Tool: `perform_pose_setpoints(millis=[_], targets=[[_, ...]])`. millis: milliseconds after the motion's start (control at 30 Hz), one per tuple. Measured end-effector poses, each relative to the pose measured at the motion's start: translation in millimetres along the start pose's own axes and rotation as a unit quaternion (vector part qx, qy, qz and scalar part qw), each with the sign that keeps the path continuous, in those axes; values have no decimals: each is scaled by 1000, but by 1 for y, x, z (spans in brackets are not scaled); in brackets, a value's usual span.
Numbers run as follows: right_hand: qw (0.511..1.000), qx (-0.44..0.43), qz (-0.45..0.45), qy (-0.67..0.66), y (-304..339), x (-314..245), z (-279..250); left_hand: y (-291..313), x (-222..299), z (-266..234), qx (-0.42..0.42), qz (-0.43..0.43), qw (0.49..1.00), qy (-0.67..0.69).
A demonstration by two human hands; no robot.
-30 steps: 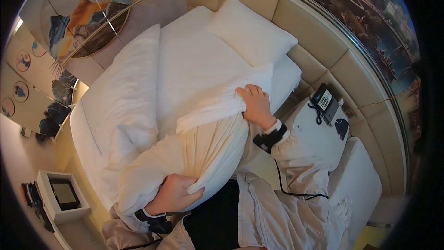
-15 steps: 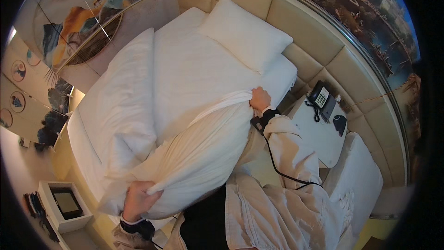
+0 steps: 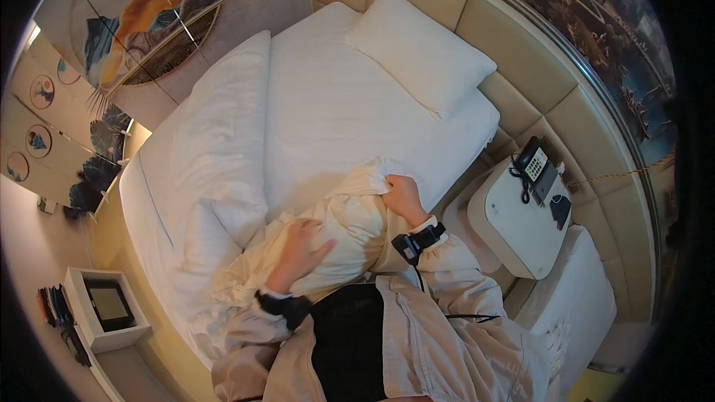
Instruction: The person folds a white duvet on a bed, then moves to a nearby table to fold multiple clothing items one by one. The person handles the duvet and several garments, placing folded items in a stack on the table.
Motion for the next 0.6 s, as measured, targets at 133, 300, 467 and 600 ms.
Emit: perform_pose_setpoints(millis=[133, 300, 467, 600], targets=[[1000, 10, -27, 6, 16, -29, -27, -43, 50, 68, 39, 29, 993, -105], [998, 45, -51, 11, 39, -36, -27, -53, 42, 110, 8, 2, 989, -147], [997, 48, -42, -38, 61, -38, -25, -50, 8, 133, -47, 32, 995, -88], [992, 111, -51, -40, 68, -24, -24, -50, 14, 127, -78, 38, 995, -46]])
Point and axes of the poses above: each hand's wrist, its own y-axis away from the middle knuckle, its own z-axis out of the palm, x = y × z, the point moved 4 cm from there along -y, towards the middle knuckle, and after that the axes turned 1 degree about y, right-handed, at the moved point
